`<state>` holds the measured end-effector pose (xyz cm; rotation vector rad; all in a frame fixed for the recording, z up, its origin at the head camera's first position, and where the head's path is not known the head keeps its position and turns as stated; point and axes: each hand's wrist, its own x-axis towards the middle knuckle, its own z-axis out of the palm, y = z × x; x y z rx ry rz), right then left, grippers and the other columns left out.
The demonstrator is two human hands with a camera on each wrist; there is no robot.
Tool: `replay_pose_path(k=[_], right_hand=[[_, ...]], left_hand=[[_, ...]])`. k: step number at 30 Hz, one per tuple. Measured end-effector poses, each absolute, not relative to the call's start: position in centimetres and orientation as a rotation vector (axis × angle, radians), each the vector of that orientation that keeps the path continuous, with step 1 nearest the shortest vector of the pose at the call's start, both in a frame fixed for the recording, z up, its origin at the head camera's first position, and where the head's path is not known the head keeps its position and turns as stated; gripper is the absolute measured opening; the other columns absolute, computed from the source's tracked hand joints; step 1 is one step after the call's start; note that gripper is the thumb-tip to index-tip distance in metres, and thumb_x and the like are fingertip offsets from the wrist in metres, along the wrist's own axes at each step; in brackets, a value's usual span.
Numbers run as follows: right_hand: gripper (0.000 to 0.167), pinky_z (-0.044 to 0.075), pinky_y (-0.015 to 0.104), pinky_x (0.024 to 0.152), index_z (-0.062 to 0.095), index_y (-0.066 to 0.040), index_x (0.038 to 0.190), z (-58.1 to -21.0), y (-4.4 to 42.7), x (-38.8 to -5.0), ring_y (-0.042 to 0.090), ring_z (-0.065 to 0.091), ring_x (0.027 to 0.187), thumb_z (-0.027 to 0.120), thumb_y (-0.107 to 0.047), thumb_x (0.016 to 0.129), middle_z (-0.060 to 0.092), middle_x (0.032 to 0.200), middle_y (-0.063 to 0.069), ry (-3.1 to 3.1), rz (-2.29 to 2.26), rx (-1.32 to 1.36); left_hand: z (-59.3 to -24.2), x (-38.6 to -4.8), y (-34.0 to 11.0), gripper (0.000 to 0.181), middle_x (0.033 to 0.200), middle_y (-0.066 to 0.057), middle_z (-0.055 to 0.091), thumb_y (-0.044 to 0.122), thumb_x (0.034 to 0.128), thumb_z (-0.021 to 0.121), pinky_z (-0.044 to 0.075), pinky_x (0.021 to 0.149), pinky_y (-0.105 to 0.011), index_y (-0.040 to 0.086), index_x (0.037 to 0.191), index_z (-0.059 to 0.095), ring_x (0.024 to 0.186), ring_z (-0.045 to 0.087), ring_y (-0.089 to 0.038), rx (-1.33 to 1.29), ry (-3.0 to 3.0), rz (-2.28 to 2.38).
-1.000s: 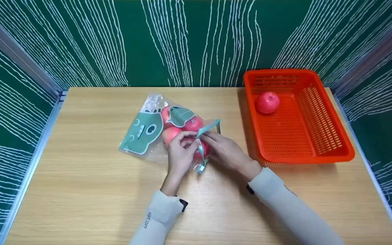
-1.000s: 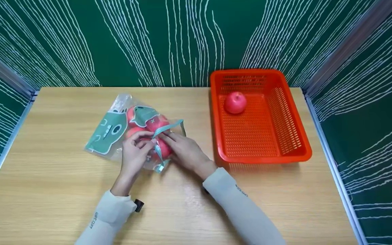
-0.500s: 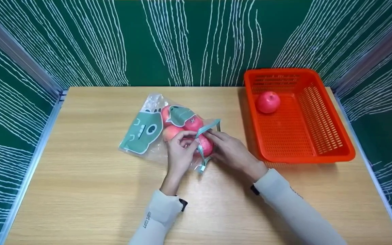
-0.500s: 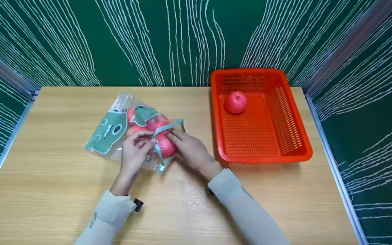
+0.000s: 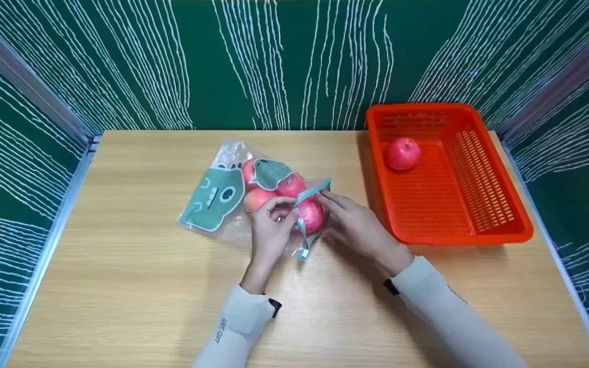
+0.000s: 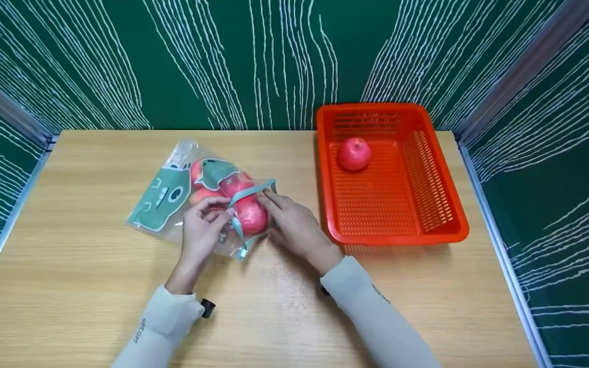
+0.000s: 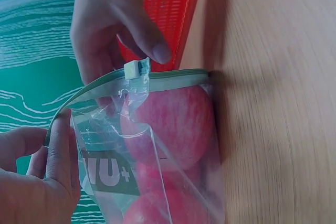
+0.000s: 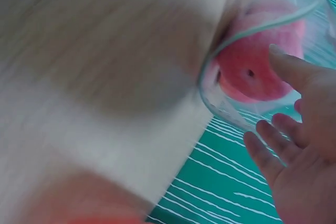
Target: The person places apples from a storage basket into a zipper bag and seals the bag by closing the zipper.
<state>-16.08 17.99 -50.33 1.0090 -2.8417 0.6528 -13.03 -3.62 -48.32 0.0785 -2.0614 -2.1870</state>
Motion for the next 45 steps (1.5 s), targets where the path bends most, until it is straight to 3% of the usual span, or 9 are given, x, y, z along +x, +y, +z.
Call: replay_pose_path(k=[8,16,25,33,40,45], right_hand=[[0.083,0.051,0.053,0.110,0.047,-0.009,0.159,-46.8,19.9,-15.4,0.036,0.054,0.142,0.088,-0.016,0.087,0.050,0.161,0.016,-2.892,0.592,0.894],[0.085,0.051,0.060,0.108,0.051,-0.008,0.156,-44.1,22.8,-16.1,0.041,0.053,0.141,0.092,-0.013,0.082,0.051,0.159,0.018,-2.864,0.486,0.868],[0.085,0.052,0.065,0.104,0.056,-0.008,0.152,-42.4,26.0,-17.4,0.043,0.054,0.139,0.095,-0.010,0.076,0.054,0.156,0.020,-2.778,0.352,0.909],[0.084,0.049,0.066,0.106,0.055,-0.005,0.152,-41.7,27.9,-18.4,0.046,0.053,0.139,0.093,-0.007,0.078,0.052,0.157,0.022,-2.842,0.250,0.897],[0.089,0.043,0.067,0.113,0.050,-0.005,0.156,-40.8,29.4,-19.1,0.049,0.047,0.144,0.093,-0.009,0.078,0.049,0.159,0.024,-2.932,0.105,0.858],[0.090,0.039,0.068,0.116,0.048,-0.005,0.157,-40.3,30.4,-19.7,0.051,0.045,0.144,0.092,-0.009,0.079,0.046,0.161,0.026,-2.965,0.074,0.848]], left_hand=[[-48.4,-12.9,-3.7,0.021,0.103,-0.020,0.069,-0.011,0.0891,0.069,0.062,0.064,-0.031,-0.010,0.110,0.070,0.078,0.067,-0.021,0.083,-2.065,-2.189],[-48.4,-12.9,-3.9,0.021,0.103,-0.020,0.069,-0.012,0.0893,0.069,0.064,0.069,-0.043,-0.009,0.110,0.071,0.079,0.067,-0.018,0.092,-2.097,-2.162],[-48.6,-12.7,-4.0,0.021,0.103,-0.021,0.070,-0.011,0.0891,0.069,0.059,0.063,-0.023,-0.010,0.110,0.071,0.077,0.067,-0.016,0.089,-2.078,-2.179],[-48.6,-12.7,-4.0,0.022,0.102,-0.020,0.070,-0.010,0.0884,0.069,0.064,0.069,-0.045,-0.009,0.110,0.071,0.078,0.067,-0.017,0.080,-2.096,-2.157],[-48.6,-12.8,-3.9,0.021,0.101,-0.021,0.071,-0.010,0.0883,0.070,0.064,0.069,-0.042,-0.009,0.109,0.071,0.079,0.069,-0.019,0.052,-2.106,-2.124],[-48.4,-12.8,-3.9,0.021,0.102,-0.021,0.071,-0.010,0.0891,0.070,0.064,0.072,-0.051,-0.009,0.110,0.071,0.078,0.069,-0.018,0.053,-2.106,-2.137]])
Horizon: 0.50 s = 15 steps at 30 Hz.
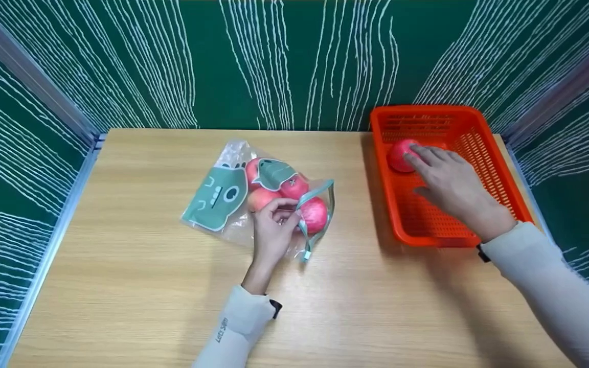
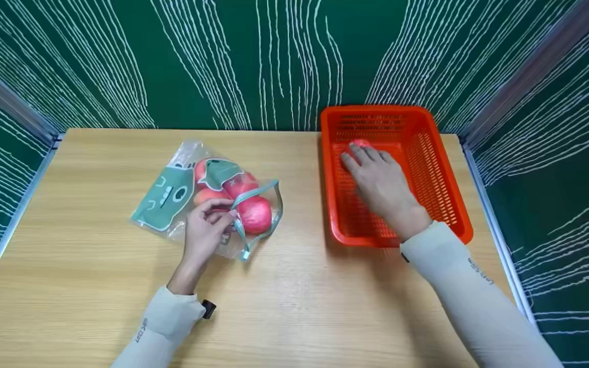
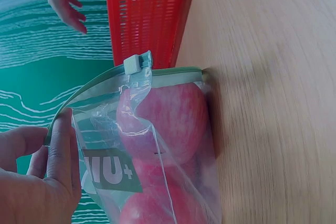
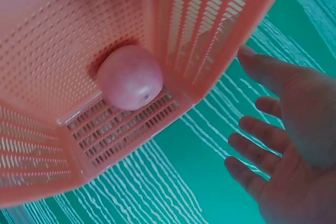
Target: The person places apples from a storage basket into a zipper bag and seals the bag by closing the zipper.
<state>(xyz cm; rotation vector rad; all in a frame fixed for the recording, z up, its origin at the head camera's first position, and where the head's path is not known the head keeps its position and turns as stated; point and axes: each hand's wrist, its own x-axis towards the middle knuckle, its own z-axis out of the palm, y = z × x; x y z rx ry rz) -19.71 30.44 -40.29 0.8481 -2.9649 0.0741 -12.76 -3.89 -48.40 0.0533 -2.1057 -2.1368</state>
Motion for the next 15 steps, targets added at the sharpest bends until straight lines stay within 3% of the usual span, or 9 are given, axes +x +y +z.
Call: replay_pose_path(k=[5,12,15], right_hand=[[0.090,0.041,0.069,0.113,0.047,-0.004,0.157,-40.4,31.1,-20.9,0.052,0.045,0.143,0.092,-0.009,0.079,0.045,0.160,0.027,-2.987,0.019,0.825],[0.091,0.042,0.068,0.113,0.044,-0.003,0.159,-41.3,31.7,-22.8,0.054,0.044,0.142,0.091,-0.009,0.081,0.041,0.163,0.028,-3.019,-0.127,0.846],[0.091,0.042,0.068,0.113,0.042,-0.002,0.159,-41.7,31.8,-23.5,0.054,0.044,0.142,0.090,-0.009,0.082,0.040,0.162,0.030,-3.035,-0.200,0.867]], left_hand=[[-48.5,-12.8,-3.9,0.021,0.103,-0.023,0.071,-0.009,0.0890,0.070,0.064,0.070,-0.045,-0.010,0.110,0.071,0.079,0.068,-0.017,0.058,-2.098,-2.151],[-48.4,-12.9,-3.8,0.021,0.105,-0.020,0.070,-0.009,0.0897,0.070,0.064,0.072,-0.047,-0.008,0.111,0.071,0.080,0.068,-0.018,0.084,-2.110,-2.155],[-48.4,-12.8,-3.7,0.022,0.105,-0.018,0.070,-0.009,0.0895,0.070,0.063,0.071,-0.039,-0.008,0.111,0.071,0.081,0.068,-0.019,0.086,-2.114,-2.154]])
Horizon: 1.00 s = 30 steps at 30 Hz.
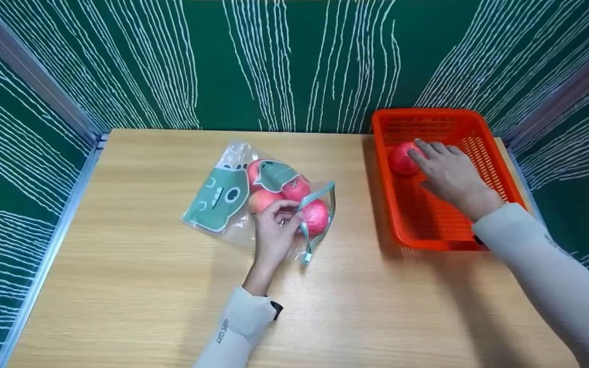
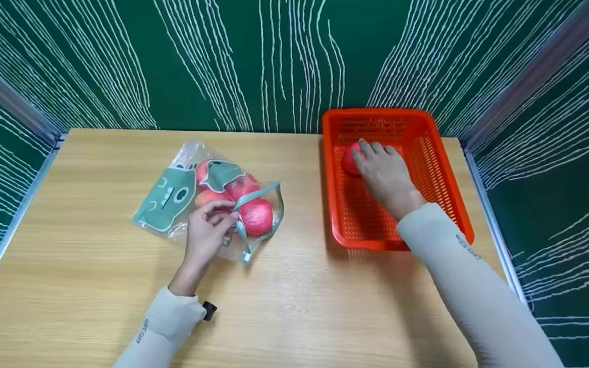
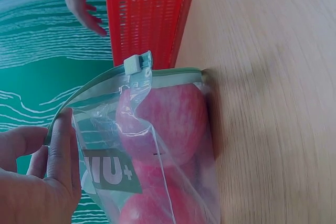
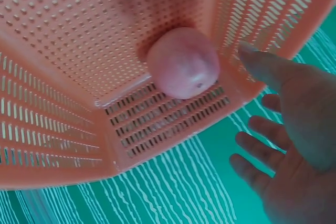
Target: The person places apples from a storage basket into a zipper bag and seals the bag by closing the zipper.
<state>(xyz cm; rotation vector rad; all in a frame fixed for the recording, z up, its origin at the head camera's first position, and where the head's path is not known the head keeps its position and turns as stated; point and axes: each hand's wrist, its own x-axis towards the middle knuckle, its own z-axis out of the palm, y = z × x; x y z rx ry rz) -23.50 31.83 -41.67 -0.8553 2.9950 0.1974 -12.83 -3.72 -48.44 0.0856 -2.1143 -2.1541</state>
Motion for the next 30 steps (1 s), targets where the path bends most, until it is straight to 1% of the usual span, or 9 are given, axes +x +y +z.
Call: replay_pose_path(k=[3,6,12,15,23,30], right_hand=[[0.092,0.043,0.068,0.112,0.041,0.000,0.159,-42.0,32.0,-24.2,0.055,0.044,0.142,0.090,-0.009,0.082,0.039,0.162,0.031,2.971,0.240,-0.823],[0.093,0.041,0.069,0.113,0.040,0.000,0.160,-42.2,32.1,-24.8,0.056,0.041,0.143,0.090,-0.010,0.082,0.037,0.163,0.032,2.941,0.264,-0.769],[0.097,0.035,0.071,0.116,0.034,-0.001,0.163,-42.4,32.4,-26.1,0.058,0.034,0.147,0.088,-0.010,0.083,0.031,0.166,0.032,2.860,0.252,-0.658],[0.100,0.033,0.072,0.117,0.031,-0.003,0.164,-42.6,32.6,-26.6,0.059,0.031,0.148,0.088,-0.011,0.083,0.030,0.167,0.031,2.836,0.215,-0.620],[0.108,0.037,0.073,0.113,0.027,-0.005,0.166,-43.5,32.6,-27.8,0.058,0.033,0.147,0.092,-0.014,0.079,0.030,0.166,0.031,2.820,0.166,-0.528],[0.109,0.038,0.073,0.112,0.024,-0.007,0.167,-44.1,32.4,-28.3,0.058,0.037,0.141,0.090,-0.012,0.081,0.033,0.164,0.032,2.798,0.122,-0.490]], left_hand=[[-48.6,-12.8,-3.7,0.021,0.105,-0.017,0.070,-0.009,0.0897,0.071,0.061,0.069,-0.030,-0.007,0.111,0.072,0.081,0.068,-0.019,0.087,-2.118,-2.160],[-48.6,-12.8,-3.6,0.021,0.105,-0.017,0.070,-0.010,0.0898,0.070,0.060,0.069,-0.026,-0.007,0.111,0.072,0.081,0.069,-0.019,0.081,-2.114,-2.160],[-48.6,-12.8,-3.7,0.022,0.106,-0.020,0.071,-0.010,0.0889,0.071,0.059,0.070,-0.023,-0.009,0.111,0.071,0.083,0.071,-0.023,0.061,-2.105,-2.147],[-48.7,-12.7,-3.7,0.022,0.105,-0.020,0.071,-0.011,0.0886,0.071,0.060,0.071,-0.023,-0.009,0.111,0.072,0.083,0.071,-0.023,0.066,-2.107,-2.145],[-48.8,-12.8,-3.6,0.021,0.102,-0.023,0.072,-0.010,0.0875,0.070,0.056,0.068,-0.021,-0.011,0.109,0.071,0.078,0.069,-0.014,0.045,-2.062,-2.163],[-48.8,-12.8,-3.6,0.021,0.102,-0.021,0.072,-0.011,0.0884,0.071,0.057,0.072,-0.020,-0.010,0.109,0.071,0.082,0.071,-0.021,0.063,-2.088,-2.145]])
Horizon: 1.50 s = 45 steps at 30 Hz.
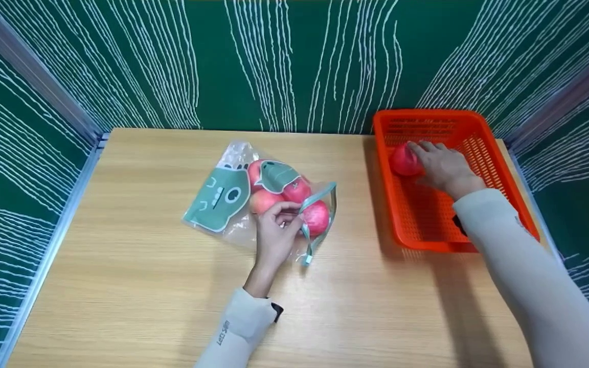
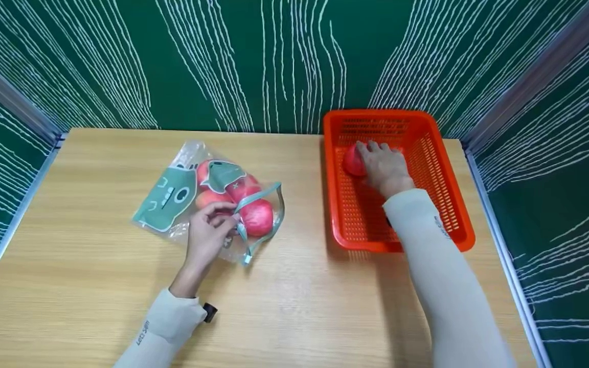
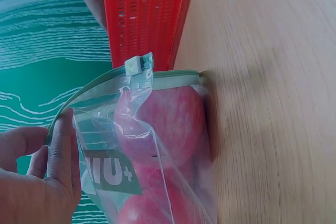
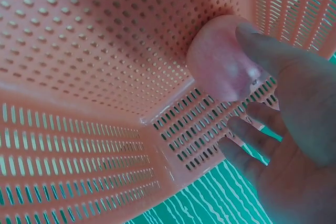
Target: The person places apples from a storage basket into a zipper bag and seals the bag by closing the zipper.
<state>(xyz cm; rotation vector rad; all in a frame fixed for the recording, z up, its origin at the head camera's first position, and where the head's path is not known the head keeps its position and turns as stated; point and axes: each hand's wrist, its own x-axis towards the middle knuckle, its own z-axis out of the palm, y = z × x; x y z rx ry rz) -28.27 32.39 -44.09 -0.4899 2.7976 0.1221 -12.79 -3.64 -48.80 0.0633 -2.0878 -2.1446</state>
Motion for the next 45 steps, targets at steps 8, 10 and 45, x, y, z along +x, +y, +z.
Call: replay_pose_path(k=[8,10,45], right_hand=[[0.113,0.040,0.074,0.110,0.024,-0.009,0.168,-44.8,32.3,-28.4,0.056,0.041,0.134,0.092,-0.008,0.077,0.039,0.157,0.031,2.824,0.018,-0.474],[0.111,0.043,0.074,0.109,0.025,-0.007,0.167,-44.9,32.2,-28.5,0.055,0.041,0.131,0.091,-0.009,0.078,0.040,0.153,0.031,2.828,0.012,-0.471],[0.089,0.022,0.077,0.119,0.027,0.001,0.162,-45.9,31.5,-29.3,0.056,0.030,0.139,0.074,0.010,0.087,0.037,0.156,0.035,2.796,-0.126,-0.396]], left_hand=[[-48.7,-12.8,-3.7,0.021,0.103,-0.021,0.071,-0.011,0.0888,0.071,0.058,0.074,-0.021,-0.010,0.109,0.071,0.083,0.071,-0.022,0.072,-2.099,-2.144],[-48.6,-12.8,-3.8,0.021,0.104,-0.021,0.071,-0.011,0.0888,0.070,0.058,0.074,-0.021,-0.010,0.109,0.071,0.083,0.071,-0.022,0.073,-2.099,-2.144],[-48.5,-12.6,-4.0,0.023,0.108,-0.017,0.068,-0.010,0.0899,0.069,0.060,0.080,-0.025,-0.006,0.112,0.071,0.089,0.071,-0.027,0.081,-2.143,-2.141]])
